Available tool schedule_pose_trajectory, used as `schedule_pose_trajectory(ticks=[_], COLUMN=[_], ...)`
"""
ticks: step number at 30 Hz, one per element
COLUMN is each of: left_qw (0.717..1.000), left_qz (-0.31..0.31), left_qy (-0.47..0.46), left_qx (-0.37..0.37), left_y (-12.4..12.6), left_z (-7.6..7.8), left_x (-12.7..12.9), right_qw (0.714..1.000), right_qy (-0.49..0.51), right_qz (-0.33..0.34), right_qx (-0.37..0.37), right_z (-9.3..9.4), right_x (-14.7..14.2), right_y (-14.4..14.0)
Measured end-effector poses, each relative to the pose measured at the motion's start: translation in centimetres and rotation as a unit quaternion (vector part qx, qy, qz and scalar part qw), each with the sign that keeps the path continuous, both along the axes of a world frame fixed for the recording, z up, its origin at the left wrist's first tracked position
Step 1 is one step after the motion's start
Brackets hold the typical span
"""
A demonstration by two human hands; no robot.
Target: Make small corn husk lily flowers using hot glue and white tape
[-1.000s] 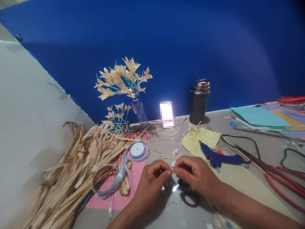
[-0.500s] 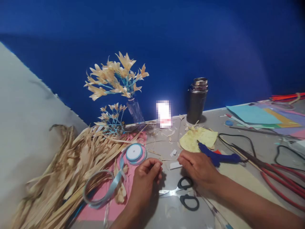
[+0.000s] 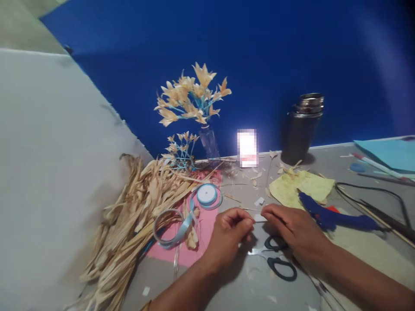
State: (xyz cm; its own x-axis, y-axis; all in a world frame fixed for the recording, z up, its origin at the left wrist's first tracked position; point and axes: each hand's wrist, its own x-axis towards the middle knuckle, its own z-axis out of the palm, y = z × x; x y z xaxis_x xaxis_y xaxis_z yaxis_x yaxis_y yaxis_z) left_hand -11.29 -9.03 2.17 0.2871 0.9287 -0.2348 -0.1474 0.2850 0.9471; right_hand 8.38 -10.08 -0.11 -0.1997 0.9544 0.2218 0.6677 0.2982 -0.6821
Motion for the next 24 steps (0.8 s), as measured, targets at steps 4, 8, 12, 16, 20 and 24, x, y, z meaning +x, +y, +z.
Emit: schedule_pose_trajectory(ticks=[4, 8, 12, 16, 20, 24], left_qw=[0.997, 0.992, 0.969, 0.899, 0.834, 0.738], left_qz=[-0.068, -0.124, -0.230, -0.396, -0.432, -0.429], left_qy=[-0.037, -0.026, 0.012, -0.002, 0.066, 0.202], left_qx=[-0.012, 0.020, 0.093, 0.188, 0.338, 0.480], left_y=[-0.9, -1.3, -1.9, -2.6, -2.9, -2.8], left_z=[-0.3, -0.4, -0.6, -2.0, -2.9, -2.5], left_x=[0.6, 0.5, 0.1, 0.1, 0.3, 1.1], right_qw=[0.999, 0.996, 0.950, 0.916, 0.937, 0.960], right_qy=[0.007, 0.050, 0.271, 0.283, 0.169, 0.149], right_qz=[-0.042, -0.073, -0.042, 0.111, 0.157, 0.127], right_qx=[-0.016, -0.029, -0.148, -0.260, -0.263, -0.200], right_z=[-0.4, -0.5, -0.3, -0.6, -1.7, -2.3], right_x=[0.0, -0.1, -0.6, -1.1, -0.7, -0.7], right_y=[-0.1, 0.1, -0.9, -3.4, -4.7, -4.1])
